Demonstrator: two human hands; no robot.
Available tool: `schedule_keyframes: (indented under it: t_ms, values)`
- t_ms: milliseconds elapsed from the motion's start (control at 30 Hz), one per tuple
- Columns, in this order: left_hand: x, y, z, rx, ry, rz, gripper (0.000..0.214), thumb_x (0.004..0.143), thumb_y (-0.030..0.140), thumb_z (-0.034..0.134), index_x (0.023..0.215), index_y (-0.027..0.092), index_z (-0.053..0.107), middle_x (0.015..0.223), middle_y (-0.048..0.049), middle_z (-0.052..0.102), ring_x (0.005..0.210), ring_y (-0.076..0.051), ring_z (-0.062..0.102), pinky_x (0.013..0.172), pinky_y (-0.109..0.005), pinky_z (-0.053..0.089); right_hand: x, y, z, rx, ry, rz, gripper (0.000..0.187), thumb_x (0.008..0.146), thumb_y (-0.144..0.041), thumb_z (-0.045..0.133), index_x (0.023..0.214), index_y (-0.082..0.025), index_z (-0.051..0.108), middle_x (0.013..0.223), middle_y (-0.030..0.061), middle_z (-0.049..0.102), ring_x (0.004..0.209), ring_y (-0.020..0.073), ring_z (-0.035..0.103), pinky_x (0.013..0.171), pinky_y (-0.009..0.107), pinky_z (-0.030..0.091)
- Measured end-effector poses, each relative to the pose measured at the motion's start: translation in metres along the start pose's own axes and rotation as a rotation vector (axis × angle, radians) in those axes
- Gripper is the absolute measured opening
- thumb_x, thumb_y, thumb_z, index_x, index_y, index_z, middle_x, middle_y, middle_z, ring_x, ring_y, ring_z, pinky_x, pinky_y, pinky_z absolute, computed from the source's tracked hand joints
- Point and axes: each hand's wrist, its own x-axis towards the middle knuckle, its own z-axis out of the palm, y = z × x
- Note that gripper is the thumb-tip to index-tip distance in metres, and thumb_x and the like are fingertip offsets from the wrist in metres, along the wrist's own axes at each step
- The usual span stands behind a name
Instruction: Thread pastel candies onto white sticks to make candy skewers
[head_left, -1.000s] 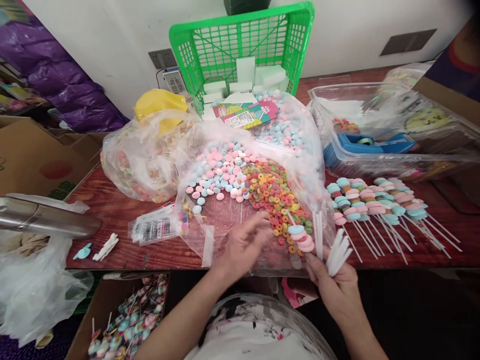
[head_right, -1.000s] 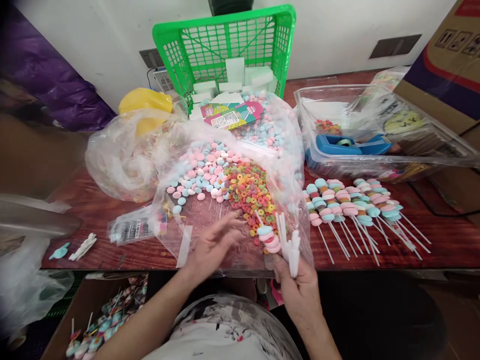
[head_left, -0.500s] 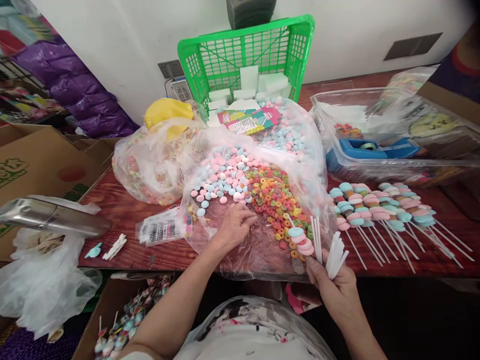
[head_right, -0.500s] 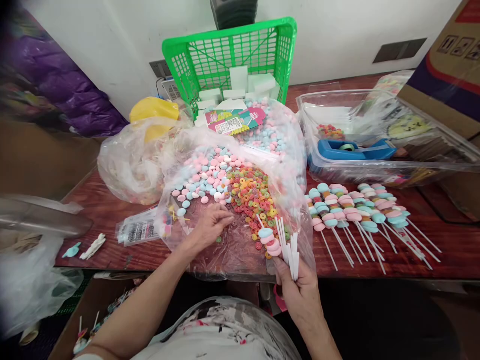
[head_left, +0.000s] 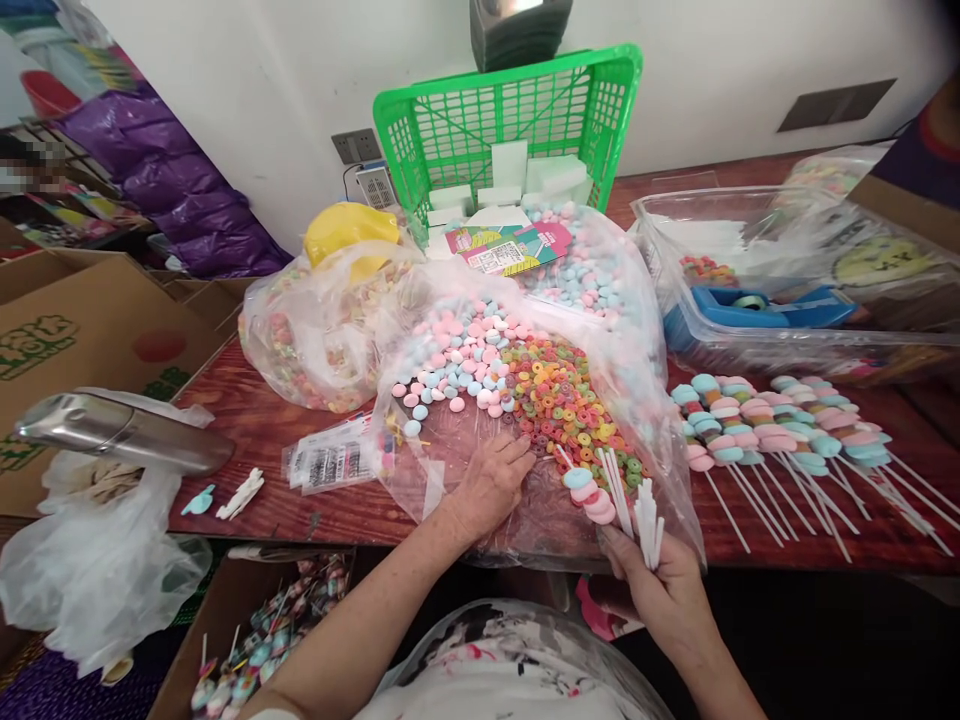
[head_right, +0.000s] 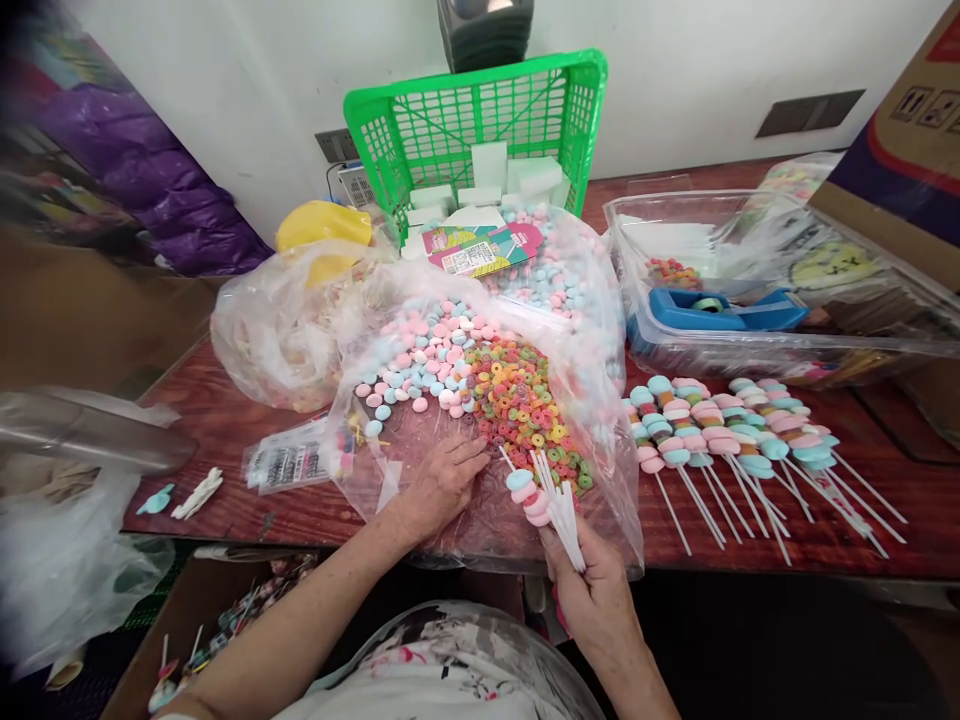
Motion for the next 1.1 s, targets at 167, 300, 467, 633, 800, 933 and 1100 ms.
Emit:
schedule_keyframes:
  t_ms: [167, 300, 467, 633, 800, 933, 1100]
  values:
    - [0.000, 0.003, 0.004, -0.036, -0.025, -0.043, 0.032, 0.077, -0.002, 0.043, 0.086, 0.013, 0.069, 0.087, -0.0118, 0.068, 0.085, -0.023, 0.061, 0.077, -0.040, 0.054, 0.003, 0.000, -0.002, -0.008, -0.040, 0.000, 0.036, 0.088, -0.035, 0.059, 0.058, -0.020, 0.047, 0.050, -0.0044, 0.045, 0.044, 0.0100, 0.042, 0.042, 0.020, 0.037]
    - [0.004, 0.001, 0.000, -0.088, -0.102, -0.093, 0.034, 0.077, -0.004, 0.044, 0.089, 0.013, 0.070, 0.089, -0.0120, 0.067, 0.087, -0.024, 0.060, 0.077, -0.040, 0.053, 0.004, 0.000, -0.001, 0.018, -0.046, 0.034, 0.039, 0.090, -0.039, 0.056, 0.058, -0.021, 0.043, 0.050, -0.0050, 0.042, 0.044, 0.0098, 0.039, 0.042, 0.021, 0.035]
    - [0.009, -0.002, -0.017, -0.511, -0.022, -0.239, 0.023, 0.080, 0.005, 0.055, 0.089, 0.015, 0.074, 0.086, -0.0090, 0.070, 0.086, -0.021, 0.062, 0.081, -0.038, 0.051, 0.003, -0.001, 0.000, -0.012, -0.077, -0.005, 0.035, 0.092, -0.036, 0.053, 0.062, -0.021, 0.044, 0.052, -0.0053, 0.041, 0.046, 0.0095, 0.038, 0.044, 0.020, 0.034]
    - [0.015, 0.011, -0.046, -1.135, 0.146, -0.670, 0.027, 0.075, 0.027, 0.074, 0.101, 0.020, 0.075, 0.091, -0.0041, 0.066, 0.076, -0.015, 0.061, 0.065, -0.027, 0.054, -0.003, -0.004, 0.002, -0.078, -0.079, -0.074, 0.026, 0.090, -0.030, 0.054, 0.066, -0.020, 0.052, 0.053, -0.0046, 0.044, 0.046, 0.0099, 0.040, 0.044, 0.020, 0.037]
    - [0.014, 0.025, -0.059, -1.540, 0.187, -0.843, 0.026, 0.058, 0.026, 0.086, 0.081, 0.016, 0.078, 0.090, -0.0031, 0.065, 0.066, -0.010, 0.059, 0.057, -0.023, 0.055, -0.010, -0.003, 0.002, -0.051, -0.098, -0.077, 0.026, 0.089, -0.027, 0.054, 0.064, -0.019, 0.053, 0.055, -0.0041, 0.046, 0.047, 0.0094, 0.040, 0.044, 0.020, 0.042]
    - [0.009, 0.026, -0.056, -1.549, 0.298, -0.873, 0.027, 0.054, 0.024, 0.089, 0.077, 0.017, 0.077, 0.083, -0.0014, 0.067, 0.063, -0.010, 0.061, 0.055, -0.024, 0.056, -0.010, -0.011, 0.000, -0.126, -0.134, -0.120, 0.019, 0.090, -0.024, 0.052, 0.074, -0.018, 0.060, 0.057, -0.0033, 0.050, 0.047, 0.0103, 0.045, 0.048, 0.021, 0.046]
    - [0.004, 0.026, -0.054, -1.216, 0.410, -0.643, 0.020, 0.062, 0.023, 0.086, 0.079, 0.019, 0.078, 0.081, -0.0037, 0.072, 0.076, -0.015, 0.065, 0.065, -0.025, 0.057, -0.009, -0.024, 0.000, -0.260, -0.171, -0.202, 0.020, 0.085, -0.016, 0.050, 0.095, -0.017, 0.067, 0.058, -0.0020, 0.058, 0.045, 0.0122, 0.050, 0.045, 0.021, 0.042]
